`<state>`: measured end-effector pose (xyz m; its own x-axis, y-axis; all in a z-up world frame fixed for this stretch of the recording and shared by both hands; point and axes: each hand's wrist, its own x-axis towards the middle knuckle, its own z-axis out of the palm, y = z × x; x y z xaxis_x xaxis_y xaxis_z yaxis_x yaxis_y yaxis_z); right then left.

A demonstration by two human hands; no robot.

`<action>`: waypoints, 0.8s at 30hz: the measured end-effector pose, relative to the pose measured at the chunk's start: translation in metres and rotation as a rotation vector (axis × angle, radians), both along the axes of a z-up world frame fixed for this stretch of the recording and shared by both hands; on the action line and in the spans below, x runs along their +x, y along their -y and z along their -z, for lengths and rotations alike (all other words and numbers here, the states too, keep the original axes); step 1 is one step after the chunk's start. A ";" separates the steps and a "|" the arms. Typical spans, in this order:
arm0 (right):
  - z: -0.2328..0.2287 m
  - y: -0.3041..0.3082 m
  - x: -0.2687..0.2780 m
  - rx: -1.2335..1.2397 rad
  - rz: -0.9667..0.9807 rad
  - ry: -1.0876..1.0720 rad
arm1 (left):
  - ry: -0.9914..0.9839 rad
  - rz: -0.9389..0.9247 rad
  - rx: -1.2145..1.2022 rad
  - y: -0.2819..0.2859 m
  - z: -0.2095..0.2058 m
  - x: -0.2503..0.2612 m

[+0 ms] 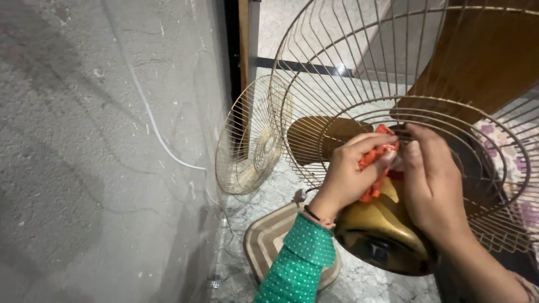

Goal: The person wipes the base of a standing fan with an orange cloth, then proceeds to clean the fan's motor housing, blades, and wire cage. The person rotates the fan head to access different areas while wiping with the cloth.

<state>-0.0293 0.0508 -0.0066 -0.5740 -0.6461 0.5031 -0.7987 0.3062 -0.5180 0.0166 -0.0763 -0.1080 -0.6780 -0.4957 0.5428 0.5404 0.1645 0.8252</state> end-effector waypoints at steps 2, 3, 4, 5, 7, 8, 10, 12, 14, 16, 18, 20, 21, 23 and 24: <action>0.001 -0.002 0.000 0.010 0.040 0.002 | -0.140 0.114 0.127 0.010 0.030 -0.014; 0.003 -0.003 0.001 0.003 0.036 -0.007 | -0.181 0.184 0.269 0.014 0.047 -0.020; 0.005 -0.004 0.002 -0.004 0.033 -0.016 | -0.222 0.254 0.411 0.017 0.064 -0.024; 0.005 -0.005 0.002 -0.012 0.027 -0.029 | -0.268 0.322 0.552 0.019 0.079 -0.029; 0.006 -0.006 0.004 -0.053 0.065 0.060 | -0.140 0.220 0.624 0.008 0.108 -0.024; 0.006 -0.006 0.005 -0.074 0.082 0.104 | -0.076 0.169 0.658 0.000 0.118 -0.020; 0.006 -0.006 0.006 -0.110 0.043 0.017 | -0.208 0.255 0.761 -0.012 0.126 -0.008; 0.007 -0.009 0.009 -0.104 0.043 -0.033 | -0.273 0.268 0.772 -0.018 0.118 0.004; 0.006 -0.009 0.007 -0.055 0.086 -0.051 | -0.273 0.209 0.693 -0.014 0.093 0.012; 0.005 -0.008 0.006 -0.048 0.057 -0.037 | -0.113 0.220 0.496 -0.003 0.061 0.020; 0.005 -0.005 0.005 -0.059 0.014 -0.018 | -0.113 0.097 0.117 0.007 0.025 0.017; 0.004 -0.005 0.004 -0.079 -0.047 0.009 | -0.260 -0.148 -0.438 0.009 -0.002 0.005; 0.005 -0.005 0.003 -0.069 -0.042 -0.014 | -0.144 0.022 -0.239 0.010 -0.009 0.001; 0.005 -0.005 0.003 -0.049 -0.035 -0.061 | 0.085 0.371 0.158 0.012 -0.009 -0.006; 0.005 -0.004 0.003 -0.060 -0.054 -0.039 | 0.028 0.397 0.203 0.014 -0.001 -0.006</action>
